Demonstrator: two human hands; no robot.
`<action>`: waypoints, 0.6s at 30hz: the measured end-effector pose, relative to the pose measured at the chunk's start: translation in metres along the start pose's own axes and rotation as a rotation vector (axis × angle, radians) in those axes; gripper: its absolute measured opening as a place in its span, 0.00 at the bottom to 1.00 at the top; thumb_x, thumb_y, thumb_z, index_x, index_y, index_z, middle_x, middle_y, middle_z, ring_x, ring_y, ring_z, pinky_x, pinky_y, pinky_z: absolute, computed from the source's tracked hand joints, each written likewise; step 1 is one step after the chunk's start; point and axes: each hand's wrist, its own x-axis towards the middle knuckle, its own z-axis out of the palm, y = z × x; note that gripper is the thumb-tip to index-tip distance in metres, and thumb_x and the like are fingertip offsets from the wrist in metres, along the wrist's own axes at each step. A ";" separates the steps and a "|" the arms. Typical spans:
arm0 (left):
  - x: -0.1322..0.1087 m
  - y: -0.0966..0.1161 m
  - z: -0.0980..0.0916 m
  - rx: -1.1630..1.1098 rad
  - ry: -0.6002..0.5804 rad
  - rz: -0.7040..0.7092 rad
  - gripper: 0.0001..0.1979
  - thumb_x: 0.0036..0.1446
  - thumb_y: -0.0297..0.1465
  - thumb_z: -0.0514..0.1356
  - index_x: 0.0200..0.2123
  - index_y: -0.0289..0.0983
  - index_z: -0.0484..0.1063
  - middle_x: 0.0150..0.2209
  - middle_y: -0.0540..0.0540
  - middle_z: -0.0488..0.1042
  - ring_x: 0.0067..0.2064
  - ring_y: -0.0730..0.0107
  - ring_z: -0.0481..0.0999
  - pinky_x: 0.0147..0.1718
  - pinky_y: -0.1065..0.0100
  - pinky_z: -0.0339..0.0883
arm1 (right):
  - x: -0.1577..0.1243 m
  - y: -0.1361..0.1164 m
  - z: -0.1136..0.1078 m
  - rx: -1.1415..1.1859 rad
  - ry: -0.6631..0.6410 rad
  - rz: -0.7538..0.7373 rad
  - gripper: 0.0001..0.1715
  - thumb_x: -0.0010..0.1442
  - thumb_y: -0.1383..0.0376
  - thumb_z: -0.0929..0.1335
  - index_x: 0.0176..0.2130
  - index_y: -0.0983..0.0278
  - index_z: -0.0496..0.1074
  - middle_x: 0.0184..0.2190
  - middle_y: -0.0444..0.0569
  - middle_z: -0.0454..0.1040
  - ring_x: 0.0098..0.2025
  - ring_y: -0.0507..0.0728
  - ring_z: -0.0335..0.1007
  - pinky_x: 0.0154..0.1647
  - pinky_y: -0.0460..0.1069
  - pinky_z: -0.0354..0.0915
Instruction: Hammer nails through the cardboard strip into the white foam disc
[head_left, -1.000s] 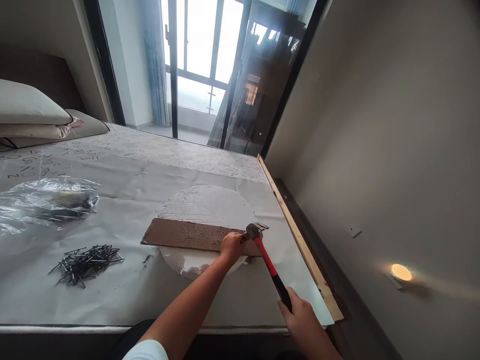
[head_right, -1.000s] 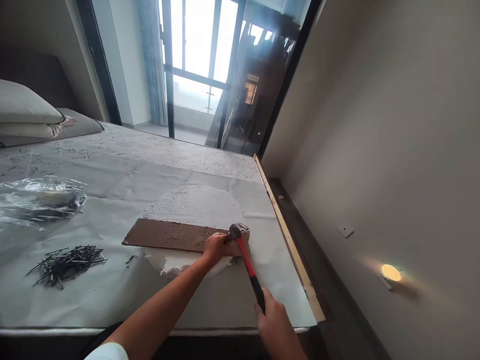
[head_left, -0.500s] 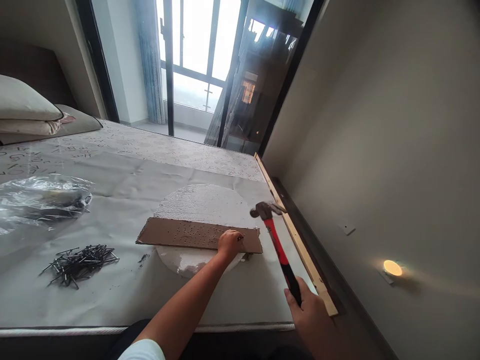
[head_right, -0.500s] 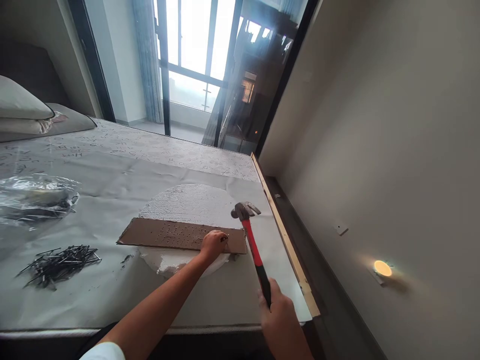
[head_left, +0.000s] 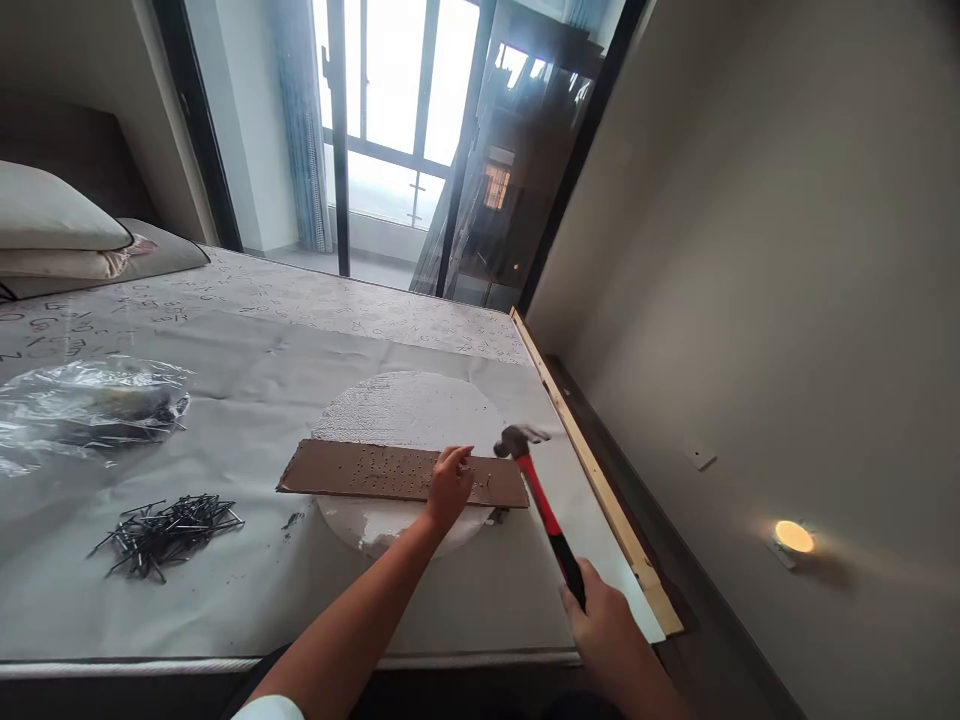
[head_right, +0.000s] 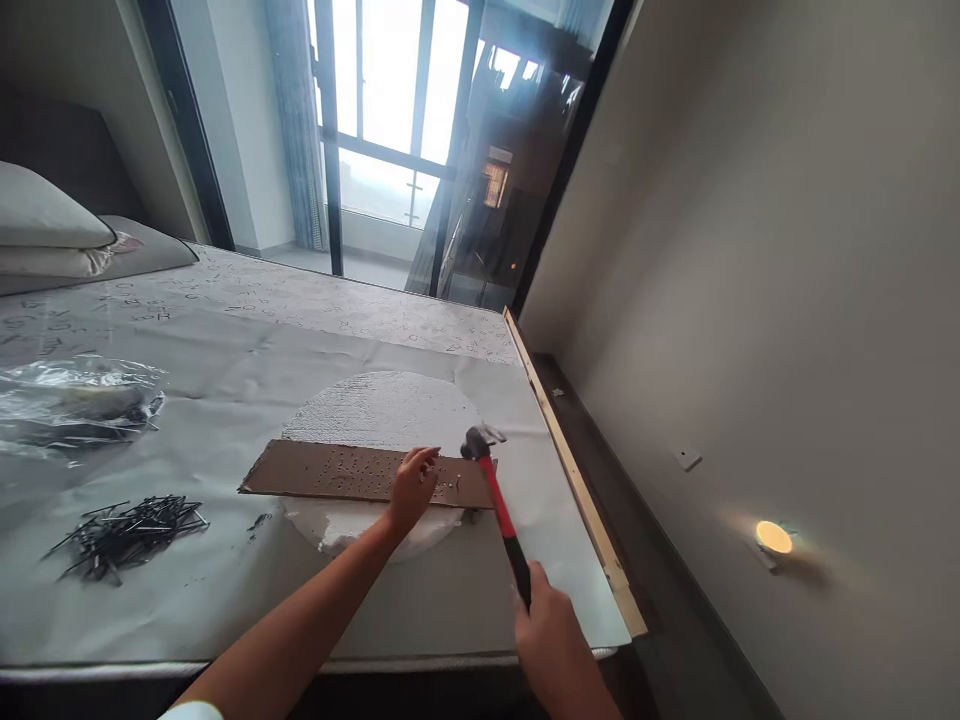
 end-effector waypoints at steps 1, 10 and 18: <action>0.002 0.004 -0.007 -0.043 0.063 0.030 0.20 0.47 0.19 0.49 0.43 0.35 0.68 0.37 0.44 0.70 0.36 0.72 0.70 0.35 0.69 0.66 | 0.003 0.005 0.007 -0.025 -0.058 0.005 0.19 0.55 0.64 0.58 0.45 0.68 0.66 0.34 0.55 0.75 0.37 0.59 0.72 0.35 0.47 0.63; -0.012 0.044 -0.064 -0.123 0.059 0.119 0.12 0.53 0.24 0.49 0.37 0.36 0.70 0.35 0.45 0.70 0.37 0.71 0.71 0.36 0.68 0.67 | -0.002 0.016 0.022 0.193 -0.008 0.079 0.16 0.54 0.58 0.58 0.37 0.65 0.64 0.26 0.50 0.71 0.28 0.59 0.70 0.28 0.50 0.65; -0.067 0.057 -0.069 -0.326 -0.300 -0.448 0.16 0.51 0.38 0.53 0.39 0.34 0.70 0.35 0.42 0.75 0.35 0.68 0.74 0.36 0.66 0.67 | -0.008 -0.038 0.070 1.078 -0.228 0.155 0.24 0.47 0.48 0.65 0.35 0.61 0.56 0.14 0.32 0.57 0.09 0.44 0.47 0.06 0.41 0.52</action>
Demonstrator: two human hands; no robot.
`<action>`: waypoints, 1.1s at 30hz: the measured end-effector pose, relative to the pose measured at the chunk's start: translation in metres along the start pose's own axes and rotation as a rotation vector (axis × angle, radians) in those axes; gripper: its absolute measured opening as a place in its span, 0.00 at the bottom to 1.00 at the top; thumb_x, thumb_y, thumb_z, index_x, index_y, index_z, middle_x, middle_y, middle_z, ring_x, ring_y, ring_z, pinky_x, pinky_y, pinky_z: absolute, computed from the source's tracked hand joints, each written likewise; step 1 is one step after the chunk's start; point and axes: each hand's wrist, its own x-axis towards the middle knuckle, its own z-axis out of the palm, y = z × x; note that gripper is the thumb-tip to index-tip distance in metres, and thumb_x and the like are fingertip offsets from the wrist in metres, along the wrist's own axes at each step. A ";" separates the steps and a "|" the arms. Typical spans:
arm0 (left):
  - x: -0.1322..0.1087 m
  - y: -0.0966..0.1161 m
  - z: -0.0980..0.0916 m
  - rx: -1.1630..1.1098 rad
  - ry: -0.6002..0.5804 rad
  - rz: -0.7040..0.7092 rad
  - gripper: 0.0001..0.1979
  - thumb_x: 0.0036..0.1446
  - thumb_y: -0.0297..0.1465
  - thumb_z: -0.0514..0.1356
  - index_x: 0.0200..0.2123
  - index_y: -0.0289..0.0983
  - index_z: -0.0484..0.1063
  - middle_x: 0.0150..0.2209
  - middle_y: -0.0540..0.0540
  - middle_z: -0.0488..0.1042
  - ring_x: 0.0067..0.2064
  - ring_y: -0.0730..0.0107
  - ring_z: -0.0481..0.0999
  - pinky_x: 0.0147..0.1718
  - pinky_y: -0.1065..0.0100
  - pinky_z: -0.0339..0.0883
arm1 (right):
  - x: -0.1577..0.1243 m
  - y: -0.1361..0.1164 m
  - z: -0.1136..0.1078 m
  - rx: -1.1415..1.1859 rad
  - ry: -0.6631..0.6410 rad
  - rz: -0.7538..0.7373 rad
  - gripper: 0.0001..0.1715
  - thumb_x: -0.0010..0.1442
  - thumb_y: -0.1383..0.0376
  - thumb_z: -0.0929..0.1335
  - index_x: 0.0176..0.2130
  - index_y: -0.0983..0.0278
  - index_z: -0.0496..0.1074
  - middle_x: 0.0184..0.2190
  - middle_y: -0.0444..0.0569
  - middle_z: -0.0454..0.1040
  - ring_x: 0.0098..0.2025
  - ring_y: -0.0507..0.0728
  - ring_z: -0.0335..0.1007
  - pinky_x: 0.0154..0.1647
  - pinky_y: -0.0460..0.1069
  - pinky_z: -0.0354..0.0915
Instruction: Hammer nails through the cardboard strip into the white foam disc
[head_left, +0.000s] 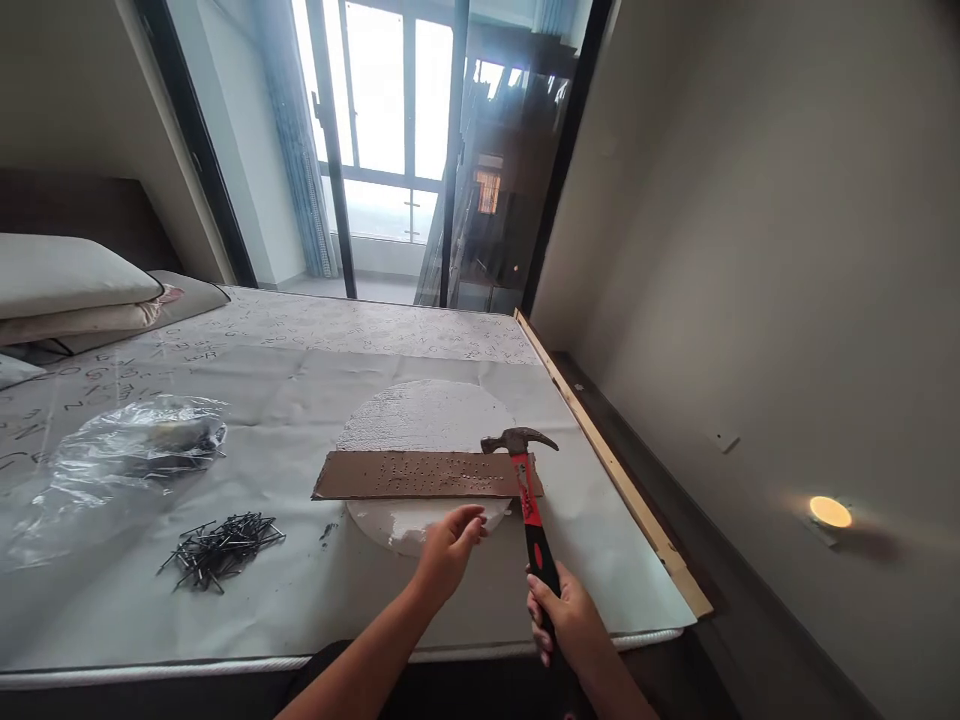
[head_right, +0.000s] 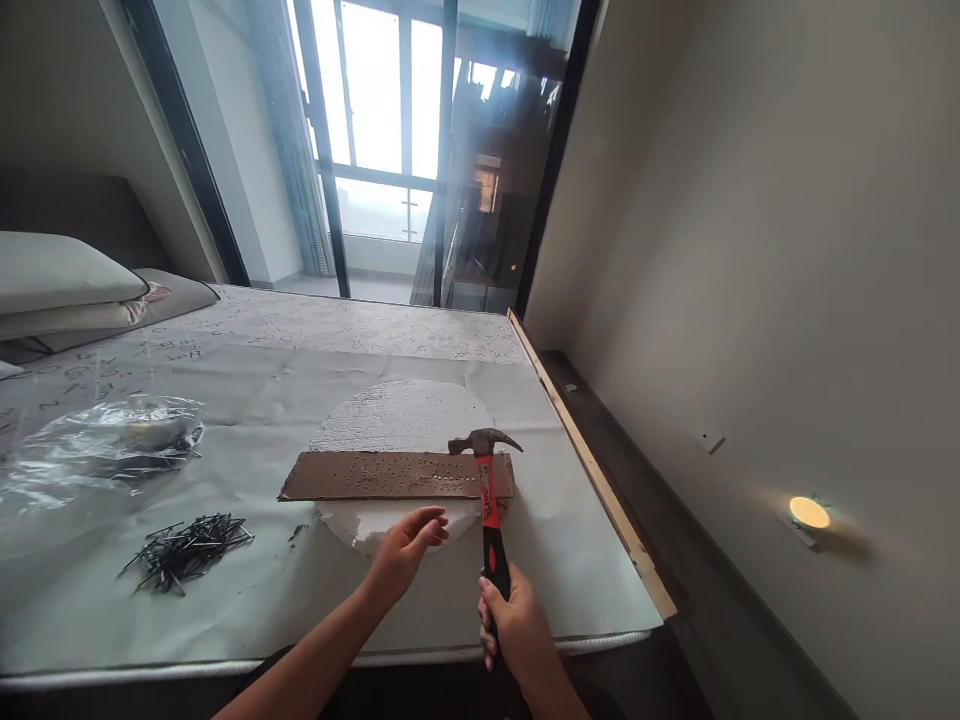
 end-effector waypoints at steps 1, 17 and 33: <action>-0.004 0.000 0.005 -0.076 -0.051 -0.064 0.19 0.51 0.41 0.53 0.40 0.34 0.70 0.37 0.41 0.75 0.36 0.67 0.74 0.36 0.65 0.68 | 0.002 0.001 0.010 0.040 -0.031 -0.006 0.24 0.46 0.48 0.65 0.35 0.61 0.56 0.14 0.32 0.57 0.08 0.44 0.48 0.06 0.41 0.52; -0.003 -0.024 -0.001 0.218 0.234 -0.121 0.12 0.47 0.39 0.53 0.27 0.36 0.64 0.23 0.48 0.72 0.27 0.67 0.73 0.29 0.68 0.65 | 0.024 0.022 0.073 0.064 -0.318 -0.005 0.19 0.46 0.60 0.65 0.38 0.64 0.58 0.13 0.34 0.61 0.10 0.49 0.58 0.11 0.45 0.60; 0.113 0.021 -0.083 1.206 0.082 -0.230 0.16 0.47 0.40 0.52 0.26 0.35 0.72 0.28 0.41 0.75 0.31 0.62 0.72 0.25 0.70 0.56 | 0.045 0.041 0.074 -0.189 -0.307 -0.117 0.21 0.50 0.62 0.65 0.44 0.66 0.61 0.22 0.38 0.62 0.15 0.47 0.62 0.18 0.44 0.62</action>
